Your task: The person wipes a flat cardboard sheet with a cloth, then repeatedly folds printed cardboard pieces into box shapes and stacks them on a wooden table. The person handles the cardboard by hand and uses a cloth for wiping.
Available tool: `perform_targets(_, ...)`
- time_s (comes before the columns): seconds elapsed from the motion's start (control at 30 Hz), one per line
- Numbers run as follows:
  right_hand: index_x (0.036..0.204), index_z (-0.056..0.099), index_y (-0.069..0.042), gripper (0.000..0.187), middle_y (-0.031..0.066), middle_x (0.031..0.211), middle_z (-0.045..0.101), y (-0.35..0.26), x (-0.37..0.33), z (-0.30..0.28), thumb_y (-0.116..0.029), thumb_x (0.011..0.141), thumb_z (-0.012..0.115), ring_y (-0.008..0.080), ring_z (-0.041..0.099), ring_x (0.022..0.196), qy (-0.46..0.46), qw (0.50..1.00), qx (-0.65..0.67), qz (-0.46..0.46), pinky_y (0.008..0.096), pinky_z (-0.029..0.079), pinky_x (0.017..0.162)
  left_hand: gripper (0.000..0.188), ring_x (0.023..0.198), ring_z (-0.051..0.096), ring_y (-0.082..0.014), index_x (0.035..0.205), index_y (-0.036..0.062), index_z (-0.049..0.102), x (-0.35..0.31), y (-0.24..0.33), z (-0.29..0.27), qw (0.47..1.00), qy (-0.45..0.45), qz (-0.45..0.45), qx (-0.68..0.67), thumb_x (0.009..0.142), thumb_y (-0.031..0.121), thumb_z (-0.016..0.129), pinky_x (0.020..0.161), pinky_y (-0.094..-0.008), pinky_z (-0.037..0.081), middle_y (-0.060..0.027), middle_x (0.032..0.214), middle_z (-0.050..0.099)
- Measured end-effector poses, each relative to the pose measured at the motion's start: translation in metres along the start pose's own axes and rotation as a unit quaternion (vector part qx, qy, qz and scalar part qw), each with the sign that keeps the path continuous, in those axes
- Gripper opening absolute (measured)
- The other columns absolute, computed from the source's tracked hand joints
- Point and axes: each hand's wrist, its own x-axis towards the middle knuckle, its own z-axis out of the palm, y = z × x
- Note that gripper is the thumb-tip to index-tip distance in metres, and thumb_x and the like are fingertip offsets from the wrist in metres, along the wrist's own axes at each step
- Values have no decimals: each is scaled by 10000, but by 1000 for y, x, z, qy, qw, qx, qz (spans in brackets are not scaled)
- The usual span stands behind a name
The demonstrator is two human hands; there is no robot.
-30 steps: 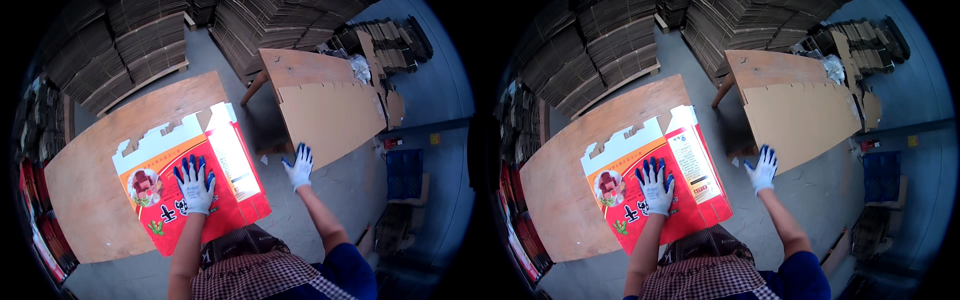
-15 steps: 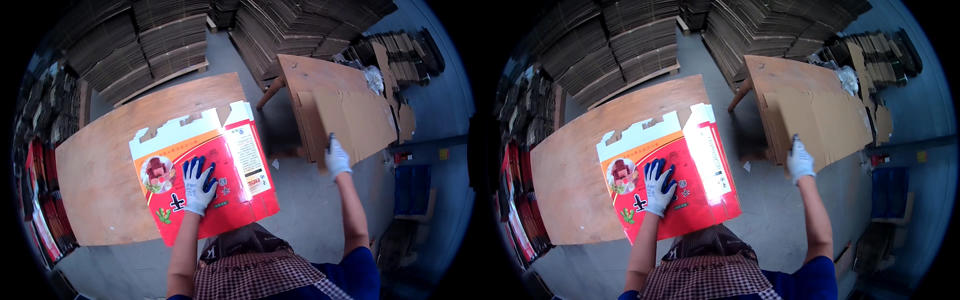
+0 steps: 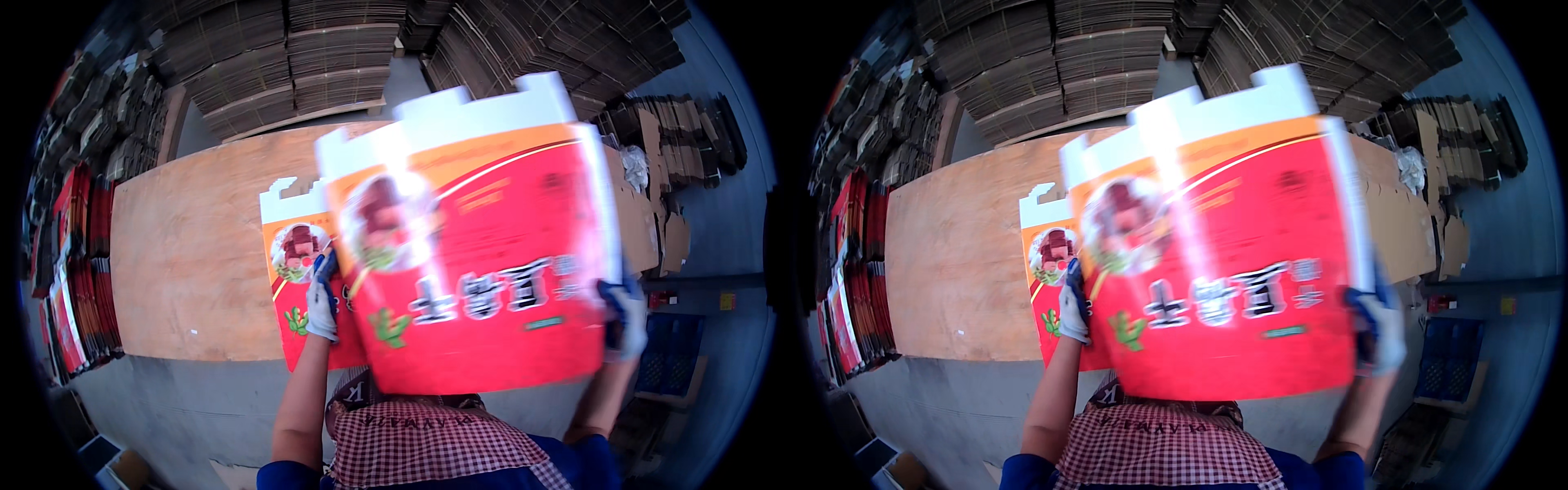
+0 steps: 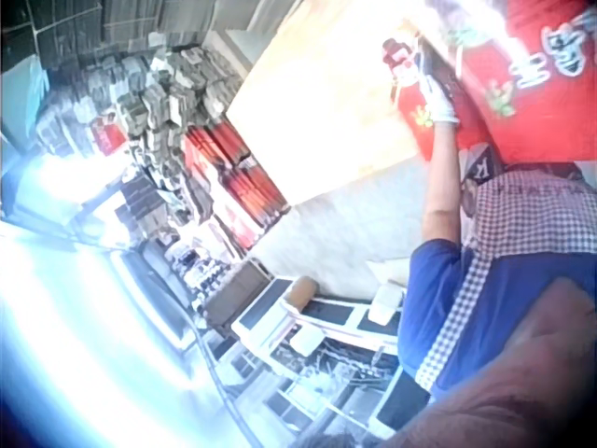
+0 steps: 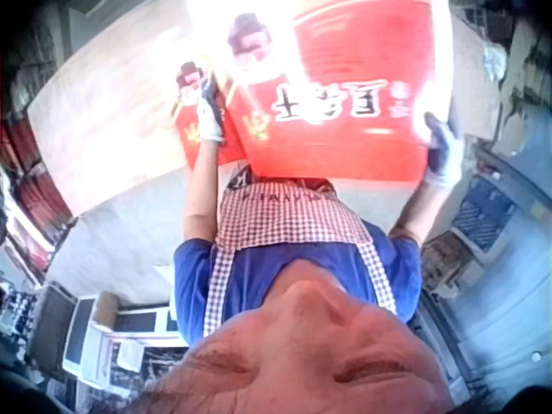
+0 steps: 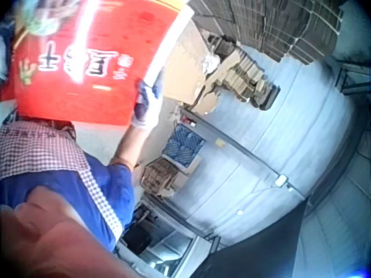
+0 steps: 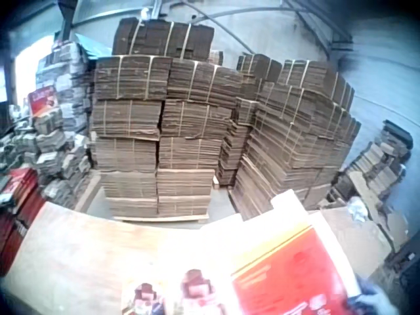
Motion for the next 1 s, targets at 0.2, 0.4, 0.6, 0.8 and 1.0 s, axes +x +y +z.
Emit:
perform_targets(0.2,1571,340,-41,769,69,1552,443,211,31,102,62,880,662,171,466,1363,-158,953,208,155,311,400,1105,502,1056,655,-157,1451,20,466,19,-18,-63,906,58,-212,-363,985,129,617,930,-312,541,-55,1199,660)
perform_targets(0.4,1570,350,-54,737,63,1523,478,268,21,124,-40,916,689,155,449,1351,-129,978,102,131,277,357,1117,608,1287,531,-173,1520,-3,392,37,18,-70,980,78,-158,-92,957,-31,617,1012,-276,504,-75,1457,514)
perform_targets(0.6,1573,360,-174,698,167,1285,659,272,4,146,-180,947,672,186,635,1107,-91,971,-127,179,326,482,948,598,1406,371,-444,1429,139,554,48,46,24,825,-51,120,550,875,297,713,1174,-590,244,-193,1522,437)
perform_targets(0.8,1360,624,-149,484,214,1157,694,244,13,124,-278,900,707,368,678,1053,-45,947,-317,31,402,530,916,680,1534,148,-402,1507,248,485,35,41,148,768,-206,125,593,916,568,589,1198,-680,6,-122,1638,285)
perform_targets(1.0,1314,649,-28,346,115,1276,690,261,109,19,-177,1007,594,230,670,1134,79,977,-173,94,328,501,1007,669,1545,101,-400,1482,269,524,34,34,151,742,-236,95,620,916,623,557,1189,-698,-22,-103,1659,244)
